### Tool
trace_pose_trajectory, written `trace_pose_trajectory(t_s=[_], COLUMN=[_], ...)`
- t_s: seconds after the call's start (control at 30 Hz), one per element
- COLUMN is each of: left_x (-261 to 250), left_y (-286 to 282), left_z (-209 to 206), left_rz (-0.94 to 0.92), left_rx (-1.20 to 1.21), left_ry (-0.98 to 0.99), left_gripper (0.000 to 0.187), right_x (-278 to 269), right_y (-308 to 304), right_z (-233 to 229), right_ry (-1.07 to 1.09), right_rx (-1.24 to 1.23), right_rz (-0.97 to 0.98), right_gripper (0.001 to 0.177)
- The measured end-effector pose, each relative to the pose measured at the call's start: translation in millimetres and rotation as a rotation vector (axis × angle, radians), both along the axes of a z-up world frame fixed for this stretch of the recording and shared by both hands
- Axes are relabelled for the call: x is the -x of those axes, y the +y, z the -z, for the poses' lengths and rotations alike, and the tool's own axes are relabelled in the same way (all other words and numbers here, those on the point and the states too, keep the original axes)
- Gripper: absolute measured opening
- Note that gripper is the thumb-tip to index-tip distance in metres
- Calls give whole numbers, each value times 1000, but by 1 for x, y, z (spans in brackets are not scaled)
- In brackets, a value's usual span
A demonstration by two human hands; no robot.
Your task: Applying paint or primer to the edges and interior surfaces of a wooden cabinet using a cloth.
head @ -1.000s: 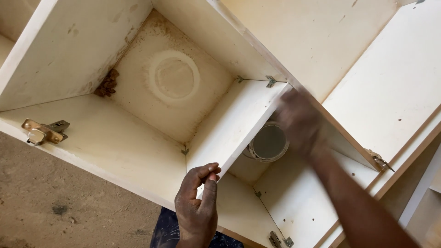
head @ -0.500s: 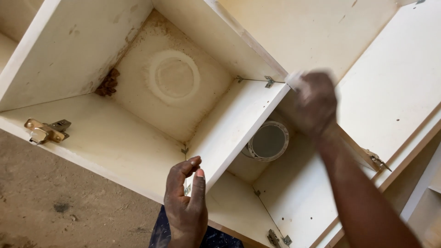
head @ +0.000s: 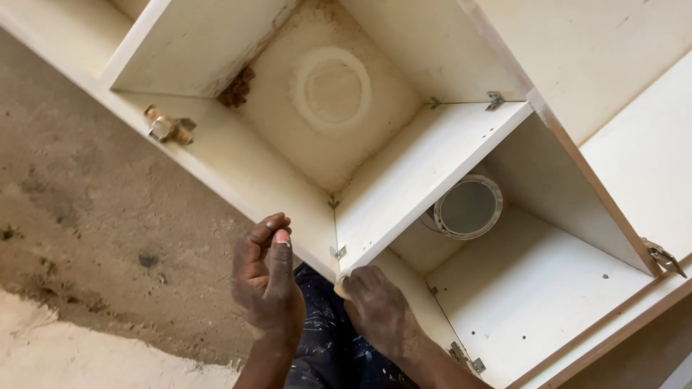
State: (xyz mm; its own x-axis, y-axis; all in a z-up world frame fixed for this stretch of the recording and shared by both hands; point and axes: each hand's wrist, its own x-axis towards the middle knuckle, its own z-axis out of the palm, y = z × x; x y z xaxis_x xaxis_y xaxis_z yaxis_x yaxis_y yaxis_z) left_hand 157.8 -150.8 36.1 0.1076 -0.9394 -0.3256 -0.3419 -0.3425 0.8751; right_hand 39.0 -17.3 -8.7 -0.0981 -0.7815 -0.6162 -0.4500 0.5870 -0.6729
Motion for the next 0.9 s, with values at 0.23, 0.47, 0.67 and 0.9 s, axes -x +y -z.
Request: trace_pose_trajectory(t_s=[0.23, 0.47, 0.67, 0.9], left_x=[-43, -57, -78, -96], left_y=[33, 62, 75, 69], left_z=[-1, -13, -3, -22], left_rz=[-194, -225, -262, -303], left_rx=[64, 18, 51, -63], left_ry=[75, 112, 80, 53], left_gripper=[22, 24, 24, 28], right_x=[68, -56, -52, -68], right_y=[-10, 53, 75, -38], right_z=[20, 7, 45, 34], right_ry=[489, 362, 585, 546], right_rx=[224, 220, 368, 520], right_rz=[20, -91, -152, -285], right_gripper=[26, 41, 23, 25])
